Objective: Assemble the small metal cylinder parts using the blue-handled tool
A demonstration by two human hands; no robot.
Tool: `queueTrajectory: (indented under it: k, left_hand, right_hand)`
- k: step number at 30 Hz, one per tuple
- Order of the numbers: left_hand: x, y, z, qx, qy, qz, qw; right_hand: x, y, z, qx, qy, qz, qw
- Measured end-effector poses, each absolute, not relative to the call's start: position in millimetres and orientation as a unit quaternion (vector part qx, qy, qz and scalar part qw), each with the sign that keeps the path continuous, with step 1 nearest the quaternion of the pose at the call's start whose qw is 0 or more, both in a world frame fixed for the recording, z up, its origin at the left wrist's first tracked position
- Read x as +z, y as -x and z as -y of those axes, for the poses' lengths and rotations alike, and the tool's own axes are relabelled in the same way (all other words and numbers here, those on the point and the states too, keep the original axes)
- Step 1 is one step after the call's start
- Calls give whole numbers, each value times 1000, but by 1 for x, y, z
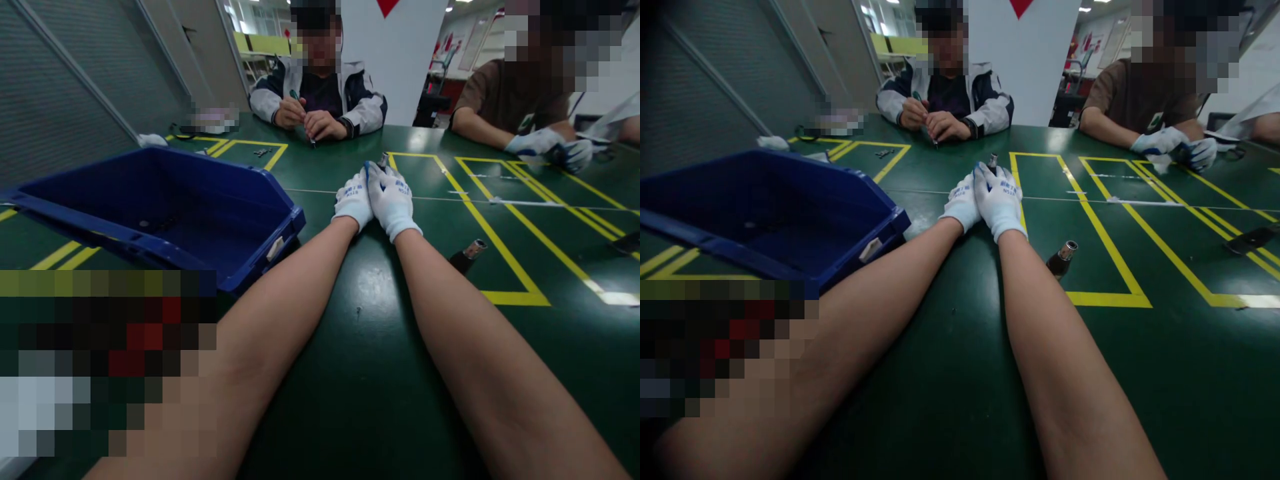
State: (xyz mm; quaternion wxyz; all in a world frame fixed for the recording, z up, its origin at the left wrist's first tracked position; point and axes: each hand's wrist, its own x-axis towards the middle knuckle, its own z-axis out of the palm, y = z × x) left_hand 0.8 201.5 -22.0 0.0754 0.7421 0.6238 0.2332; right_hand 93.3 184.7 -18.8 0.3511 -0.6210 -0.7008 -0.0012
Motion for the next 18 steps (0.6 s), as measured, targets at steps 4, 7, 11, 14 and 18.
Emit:
queueTrajectory:
  k: [4,7,11,14,18]
  left_hand:
    - [-22,-1,-211,264,-746,-602,106]
    - [-25,2,-218,289,-739,-595,129]
    - [-27,4,-224,315,-735,-585,136]
    - [-25,2,-226,326,-731,-583,139]
    - [-24,-1,-229,355,-731,-565,144]
  right_hand:
    - [-15,-90,-176,-16,630,695,346]
    - [-12,-87,-172,-24,633,707,315]
    - [-10,-85,-168,-38,632,710,307]
    - [-10,-84,-167,-66,629,697,338]
    - [-12,-84,-170,-84,623,691,358]
